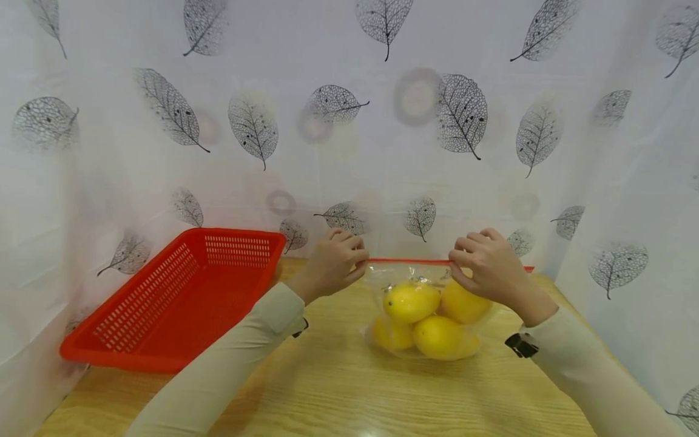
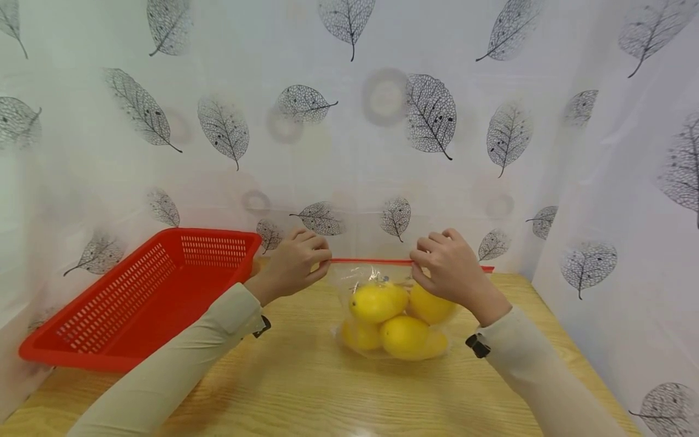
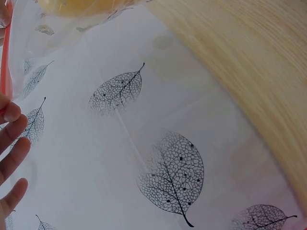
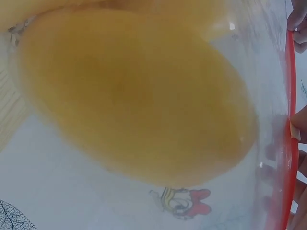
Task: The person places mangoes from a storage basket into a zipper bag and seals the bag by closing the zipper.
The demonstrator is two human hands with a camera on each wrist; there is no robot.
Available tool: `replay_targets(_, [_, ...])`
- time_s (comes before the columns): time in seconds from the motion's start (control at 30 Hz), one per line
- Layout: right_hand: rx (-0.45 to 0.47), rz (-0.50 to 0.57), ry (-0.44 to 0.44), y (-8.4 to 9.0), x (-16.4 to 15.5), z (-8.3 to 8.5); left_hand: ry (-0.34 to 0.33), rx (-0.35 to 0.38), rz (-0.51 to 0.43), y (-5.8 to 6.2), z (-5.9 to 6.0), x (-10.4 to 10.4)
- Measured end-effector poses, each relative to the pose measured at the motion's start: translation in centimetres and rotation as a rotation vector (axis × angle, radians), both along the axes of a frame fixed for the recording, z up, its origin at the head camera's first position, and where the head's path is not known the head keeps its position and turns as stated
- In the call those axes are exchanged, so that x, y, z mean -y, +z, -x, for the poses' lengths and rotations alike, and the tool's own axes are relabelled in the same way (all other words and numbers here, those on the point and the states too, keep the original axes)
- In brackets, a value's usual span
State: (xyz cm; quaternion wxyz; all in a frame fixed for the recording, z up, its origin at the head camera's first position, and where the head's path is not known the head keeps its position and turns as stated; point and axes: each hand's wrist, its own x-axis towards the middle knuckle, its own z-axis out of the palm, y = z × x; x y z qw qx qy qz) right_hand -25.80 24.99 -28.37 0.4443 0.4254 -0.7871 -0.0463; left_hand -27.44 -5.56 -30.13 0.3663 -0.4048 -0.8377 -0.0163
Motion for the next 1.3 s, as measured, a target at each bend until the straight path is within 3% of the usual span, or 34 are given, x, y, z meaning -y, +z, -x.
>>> replay_targets(0.37, [-0.009, 0.016, 0.017, 0.2, -1.0, -0.2, -0.004, -0.022, -0.001, -0.1, 0.3, 0.1])
replay_targets(0.63, [-0.004, 0.021, 0.029, 0.3, -1.3, -0.2, 0.039, 0.003, -0.005, -0.2, 0.3, 0.3])
replay_targets(0.83, [-0.012, 0.029, 0.031, 0.3, -1.2, -0.1, 0.077, -0.035, 0.006, -0.2, 0.5, -0.2])
replay_targets(1.07, [-0.009, 0.024, 0.027, 0.3, -1.0, 0.0, 0.074, -0.080, 0.011, -0.1, 0.4, -1.3])
replay_targets(1.3, [0.008, 0.029, 0.030, 0.1, -1.4, 0.1, 0.069, -0.040, 0.001, -0.1, 0.4, -1.7])
